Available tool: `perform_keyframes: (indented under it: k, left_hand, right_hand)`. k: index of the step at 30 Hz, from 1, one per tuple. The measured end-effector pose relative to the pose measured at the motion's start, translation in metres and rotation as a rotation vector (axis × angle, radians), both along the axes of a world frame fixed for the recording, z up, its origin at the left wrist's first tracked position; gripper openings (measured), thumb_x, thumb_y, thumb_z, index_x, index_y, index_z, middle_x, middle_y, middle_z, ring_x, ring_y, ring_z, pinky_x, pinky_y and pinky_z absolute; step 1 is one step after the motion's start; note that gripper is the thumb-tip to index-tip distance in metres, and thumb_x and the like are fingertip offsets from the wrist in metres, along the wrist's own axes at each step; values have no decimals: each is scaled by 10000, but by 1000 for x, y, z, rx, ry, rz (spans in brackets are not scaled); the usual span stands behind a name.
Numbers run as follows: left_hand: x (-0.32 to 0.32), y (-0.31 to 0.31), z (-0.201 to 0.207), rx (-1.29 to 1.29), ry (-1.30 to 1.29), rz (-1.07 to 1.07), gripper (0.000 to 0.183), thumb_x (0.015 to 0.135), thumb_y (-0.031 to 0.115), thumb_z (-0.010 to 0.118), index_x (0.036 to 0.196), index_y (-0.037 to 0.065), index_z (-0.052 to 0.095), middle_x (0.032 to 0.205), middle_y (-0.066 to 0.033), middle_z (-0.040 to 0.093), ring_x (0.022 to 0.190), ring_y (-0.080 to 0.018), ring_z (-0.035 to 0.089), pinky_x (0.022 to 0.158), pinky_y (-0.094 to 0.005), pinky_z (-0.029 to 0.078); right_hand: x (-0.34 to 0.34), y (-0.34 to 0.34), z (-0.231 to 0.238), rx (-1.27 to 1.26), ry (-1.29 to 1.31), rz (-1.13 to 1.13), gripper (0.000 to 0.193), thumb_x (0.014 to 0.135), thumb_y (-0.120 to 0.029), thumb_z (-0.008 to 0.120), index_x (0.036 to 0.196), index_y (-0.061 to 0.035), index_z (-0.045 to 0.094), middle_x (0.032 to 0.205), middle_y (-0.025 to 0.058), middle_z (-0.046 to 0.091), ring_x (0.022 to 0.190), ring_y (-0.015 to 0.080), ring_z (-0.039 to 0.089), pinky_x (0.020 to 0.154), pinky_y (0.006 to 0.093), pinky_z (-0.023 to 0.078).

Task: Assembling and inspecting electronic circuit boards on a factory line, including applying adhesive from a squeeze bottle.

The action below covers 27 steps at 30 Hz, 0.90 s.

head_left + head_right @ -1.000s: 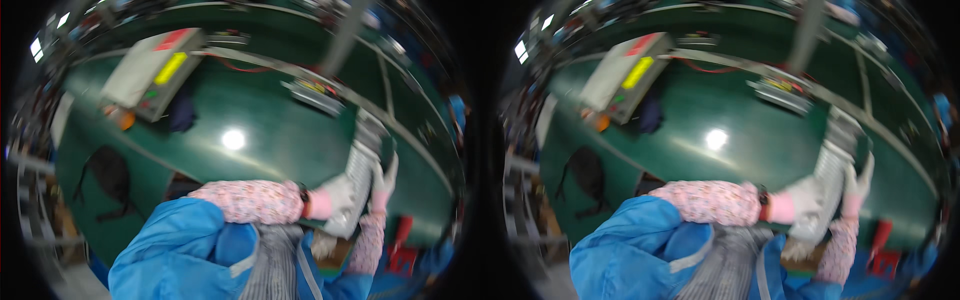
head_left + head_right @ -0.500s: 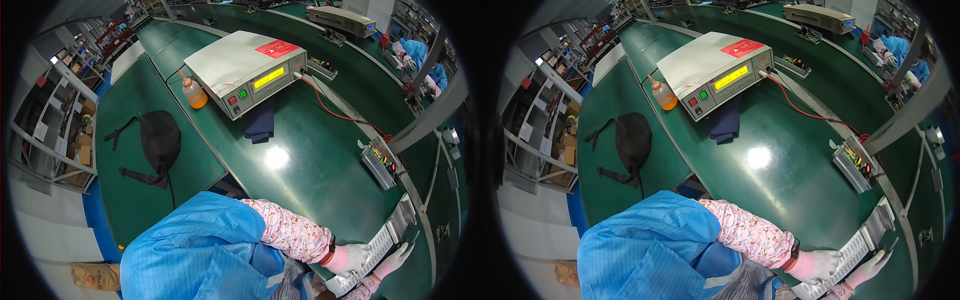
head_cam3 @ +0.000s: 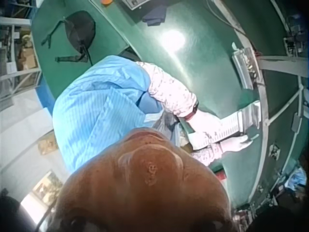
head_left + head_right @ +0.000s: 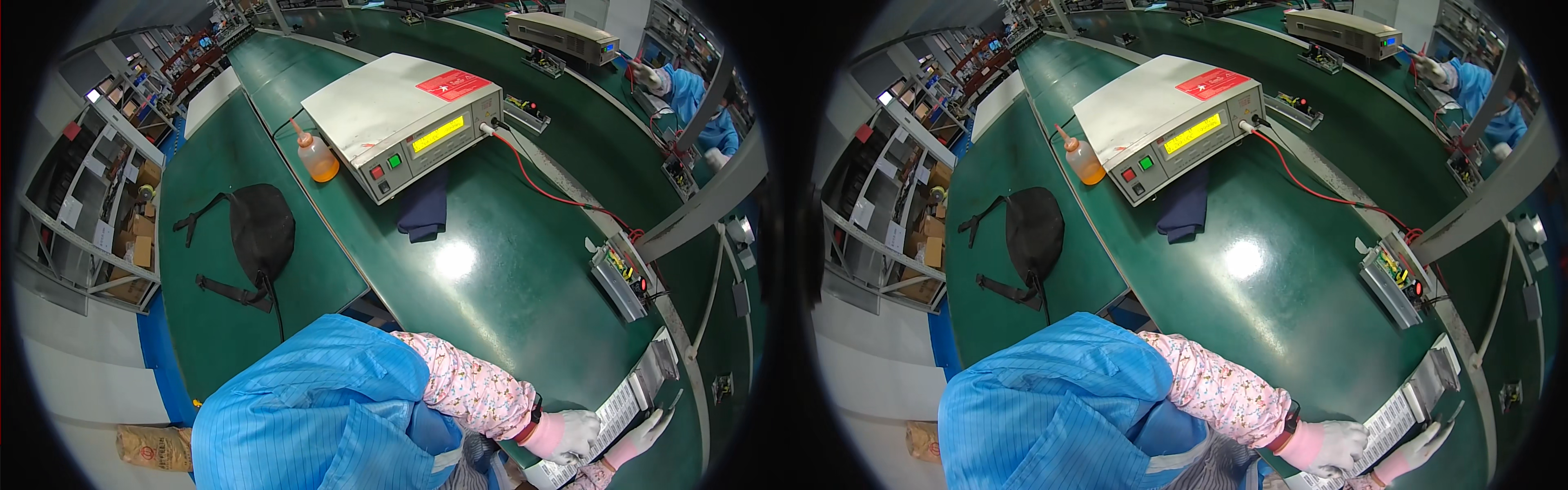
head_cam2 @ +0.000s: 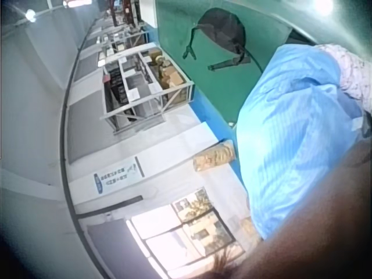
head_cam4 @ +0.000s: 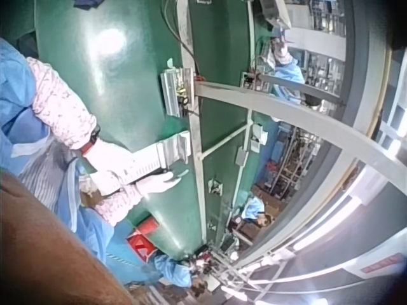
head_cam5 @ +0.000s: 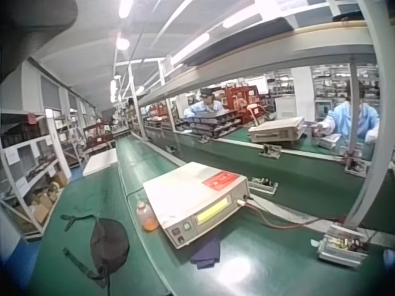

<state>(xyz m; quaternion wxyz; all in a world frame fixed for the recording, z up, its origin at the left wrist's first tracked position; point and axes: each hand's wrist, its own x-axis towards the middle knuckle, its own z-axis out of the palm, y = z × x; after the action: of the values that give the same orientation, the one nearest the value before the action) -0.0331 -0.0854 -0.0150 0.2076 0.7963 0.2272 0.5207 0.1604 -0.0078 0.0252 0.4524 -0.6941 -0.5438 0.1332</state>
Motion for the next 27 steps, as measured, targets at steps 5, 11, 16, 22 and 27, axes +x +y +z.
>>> perform_keyframes:
  k: [5, 11, 16, 22, 27]
  left_hand:
    - [1, 1, 5, -45, -57, 34, 113, 673, 210, 694, 682, 100, 669, 762, -77, 637, 821, -314, 545, 804, -441, 457]
    - [-1, -1, 7, -106, -24, 27, 112, 672, 209, 691, 682, 100, 669, 762, -72, 640, 821, -313, 550, 775, -439, 459]
    - [-1, -2, 9, -119, -29, 23, 108, 670, 205, 687, 680, 100, 668, 769, -65, 645, 822, -312, 551, 784, -440, 458]
    - [-2, 1, 9, -70, -53, 33, 100, 674, 202, 680, 681, 103, 664, 793, -58, 649, 842, -308, 550, 816, -436, 459]
    - [-7, 3, 13, -67, -21, -10, 88, 728, 173, 676, 728, 99, 629, 860, -72, 620, 887, -314, 538, 866, -449, 465]
  right_hand:
    - [-2, 3, 3, 5, -9, 2, 544, 1084, -339, 447, 1492, 20, 444, 1430, 228, 559, 1236, 330, 591, 1058, 331, 445]
    - [-2, 2, 3, 1, -17, -13, 541, 1082, -334, 451, 1494, 16, 443, 1423, 224, 564, 1234, 324, 588, 1058, 328, 441]
    - [0, 2, 2, -10, 13, -23, 521, 1077, -311, 446, 1489, 8, 455, 1418, 209, 572, 1234, 309, 587, 1061, 329, 430]
    - [-5, 1, 7, -3, -10, -24, 501, 1074, -287, 441, 1484, -1, 469, 1411, 194, 581, 1229, 298, 589, 1063, 331, 421]
    - [0, 3, 6, 17, -56, -11, 496, 1074, -282, 445, 1484, -2, 469, 1410, 191, 582, 1228, 297, 589, 1063, 333, 420]
